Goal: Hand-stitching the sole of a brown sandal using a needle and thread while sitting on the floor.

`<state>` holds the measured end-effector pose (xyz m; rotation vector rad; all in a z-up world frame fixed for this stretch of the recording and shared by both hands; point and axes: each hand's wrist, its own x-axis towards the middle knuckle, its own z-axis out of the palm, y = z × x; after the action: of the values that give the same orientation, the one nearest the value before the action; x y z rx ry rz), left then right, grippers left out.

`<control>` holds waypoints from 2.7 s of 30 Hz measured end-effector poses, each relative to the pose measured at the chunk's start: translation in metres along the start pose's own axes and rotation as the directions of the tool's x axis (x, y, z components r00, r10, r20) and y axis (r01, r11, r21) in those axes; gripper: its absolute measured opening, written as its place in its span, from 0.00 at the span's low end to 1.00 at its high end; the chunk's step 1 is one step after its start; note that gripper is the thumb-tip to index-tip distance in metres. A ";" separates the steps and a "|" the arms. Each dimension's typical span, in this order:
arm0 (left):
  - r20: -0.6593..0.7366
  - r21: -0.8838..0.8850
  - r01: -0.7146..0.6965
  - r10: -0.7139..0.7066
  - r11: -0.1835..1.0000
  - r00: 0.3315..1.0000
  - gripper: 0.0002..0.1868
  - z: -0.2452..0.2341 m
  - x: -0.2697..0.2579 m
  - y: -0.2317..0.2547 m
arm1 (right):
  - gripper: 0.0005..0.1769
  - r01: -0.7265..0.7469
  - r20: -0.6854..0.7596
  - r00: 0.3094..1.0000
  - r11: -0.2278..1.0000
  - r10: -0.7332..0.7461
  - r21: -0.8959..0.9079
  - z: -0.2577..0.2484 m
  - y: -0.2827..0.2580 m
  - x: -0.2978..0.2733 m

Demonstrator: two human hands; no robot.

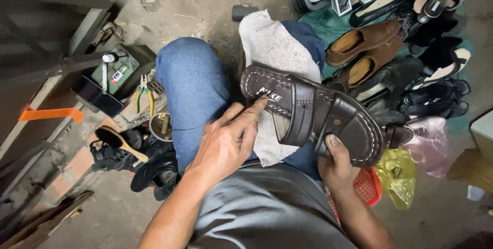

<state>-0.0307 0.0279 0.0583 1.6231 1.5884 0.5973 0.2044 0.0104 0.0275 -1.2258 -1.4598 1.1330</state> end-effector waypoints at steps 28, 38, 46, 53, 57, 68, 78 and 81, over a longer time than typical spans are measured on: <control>0.292 -0.016 -0.186 0.183 0.982 0.939 0.18 -0.049 0.015 -0.064 | 0.41 0.216 0.385 0.886 0.965 -0.257 0.147 0.038 -0.005 -0.001; 0.286 -0.098 -0.178 0.199 0.979 0.937 0.16 -0.042 0.026 -0.078 | 0.42 0.363 0.452 0.817 0.928 -0.358 0.079 0.035 -0.019 0.025; 0.240 -0.148 -0.143 0.175 0.979 0.955 0.15 -0.034 0.035 -0.056 | 0.40 0.369 0.451 0.817 0.927 -0.359 0.069 0.034 -0.018 0.027; 0.152 -0.141 -0.200 0.220 0.970 0.963 0.13 -0.024 0.010 -0.078 | 0.43 0.353 0.464 0.806 0.928 -0.367 0.121 0.030 -0.017 0.009; 0.096 -0.120 -0.273 0.285 0.954 0.954 0.14 -0.031 -0.011 -0.054 | 0.45 0.448 0.485 0.756 0.888 -0.439 0.105 0.033 -0.023 -0.010; -0.058 0.005 -0.006 0.006 1.000 0.998 0.12 -0.013 -0.093 -0.008 | 0.29 0.693 0.503 0.654 0.714 -0.565 -0.099 0.033 -0.071 -0.046; -0.127 -0.146 -0.009 -0.009 0.989 0.992 0.11 0.001 -0.123 -0.036 | 0.45 0.737 0.575 0.609 0.658 -0.546 -0.156 0.050 -0.083 -0.079; -0.128 -0.133 -0.045 0.028 0.990 0.991 0.10 0.006 -0.125 -0.050 | 0.46 0.740 0.577 0.625 0.634 -0.526 -0.224 0.058 -0.092 -0.088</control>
<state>-0.0707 -0.0990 0.0389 1.5417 1.5743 0.8238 0.1416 -0.0906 0.1011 -0.5589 -2.3919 0.5845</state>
